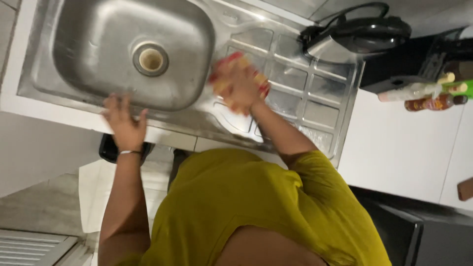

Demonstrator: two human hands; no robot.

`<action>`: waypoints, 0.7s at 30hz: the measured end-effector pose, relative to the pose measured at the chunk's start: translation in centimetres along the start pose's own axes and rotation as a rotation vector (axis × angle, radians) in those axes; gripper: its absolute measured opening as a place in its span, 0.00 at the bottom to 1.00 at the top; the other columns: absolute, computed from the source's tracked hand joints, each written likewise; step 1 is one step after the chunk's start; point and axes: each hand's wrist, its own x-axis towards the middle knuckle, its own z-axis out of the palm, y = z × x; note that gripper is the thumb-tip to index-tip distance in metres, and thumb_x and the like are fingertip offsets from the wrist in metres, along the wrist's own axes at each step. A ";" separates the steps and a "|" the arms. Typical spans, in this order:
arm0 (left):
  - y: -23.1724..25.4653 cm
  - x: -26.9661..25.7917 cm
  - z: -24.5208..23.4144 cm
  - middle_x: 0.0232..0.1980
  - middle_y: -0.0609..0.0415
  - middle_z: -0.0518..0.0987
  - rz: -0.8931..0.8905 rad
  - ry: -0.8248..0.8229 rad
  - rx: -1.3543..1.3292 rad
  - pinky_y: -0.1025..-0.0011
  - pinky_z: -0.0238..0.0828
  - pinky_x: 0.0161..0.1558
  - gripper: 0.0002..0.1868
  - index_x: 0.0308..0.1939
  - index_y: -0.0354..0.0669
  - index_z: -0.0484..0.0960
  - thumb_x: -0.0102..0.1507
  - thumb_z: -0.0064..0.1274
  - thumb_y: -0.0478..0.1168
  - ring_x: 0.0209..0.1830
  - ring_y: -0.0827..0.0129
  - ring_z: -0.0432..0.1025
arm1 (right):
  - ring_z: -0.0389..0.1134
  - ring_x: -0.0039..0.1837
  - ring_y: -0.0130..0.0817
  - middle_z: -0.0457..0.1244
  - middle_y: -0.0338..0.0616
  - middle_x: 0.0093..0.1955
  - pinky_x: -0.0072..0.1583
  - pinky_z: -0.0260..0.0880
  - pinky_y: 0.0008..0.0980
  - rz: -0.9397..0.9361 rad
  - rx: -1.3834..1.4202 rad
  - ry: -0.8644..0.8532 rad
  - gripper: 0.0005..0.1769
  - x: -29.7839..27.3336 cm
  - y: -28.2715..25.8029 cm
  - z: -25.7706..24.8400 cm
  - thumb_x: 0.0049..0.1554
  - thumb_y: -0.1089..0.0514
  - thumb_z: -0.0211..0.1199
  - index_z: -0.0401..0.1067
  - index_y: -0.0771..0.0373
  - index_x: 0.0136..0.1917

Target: Wiping a kitchen sink and countertop area with a cleaning cloth.

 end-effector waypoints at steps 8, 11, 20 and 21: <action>-0.5 -0.1 -1.3 0.77 0.35 0.67 -0.214 0.017 0.289 0.43 0.38 0.76 0.27 0.67 0.44 0.84 0.69 0.54 0.54 0.79 0.41 0.52 | 0.31 0.86 0.54 0.35 0.42 0.88 0.74 0.28 0.79 0.925 -0.033 0.066 0.48 9.6 10.5 -4.8 0.62 0.22 0.34 0.35 0.45 0.86; -0.6 -0.3 -1.3 0.78 0.36 0.66 -0.218 -0.009 0.314 0.42 0.39 0.76 0.28 0.68 0.46 0.83 0.68 0.54 0.55 0.80 0.42 0.52 | 0.51 0.75 0.72 0.47 0.66 0.80 0.73 0.50 0.58 0.608 0.133 0.286 0.60 10.0 3.2 -2.3 0.53 0.25 0.64 0.50 0.71 0.79; -0.7 0.0 -1.5 0.77 0.33 0.66 -0.216 -0.024 0.291 0.44 0.35 0.77 0.28 0.66 0.40 0.84 0.70 0.52 0.55 0.80 0.40 0.51 | 0.30 0.86 0.55 0.34 0.43 0.88 0.77 0.29 0.71 0.900 0.034 0.111 0.54 5.7 10.5 -6.6 0.59 0.16 0.46 0.35 0.42 0.86; -0.7 -0.1 -1.6 0.77 0.33 0.66 -0.206 -0.033 0.287 0.44 0.35 0.77 0.28 0.66 0.40 0.84 0.70 0.52 0.55 0.80 0.40 0.51 | 0.30 0.86 0.55 0.34 0.43 0.88 0.77 0.29 0.71 0.914 0.037 0.111 0.54 5.7 10.4 -6.0 0.59 0.16 0.46 0.35 0.42 0.86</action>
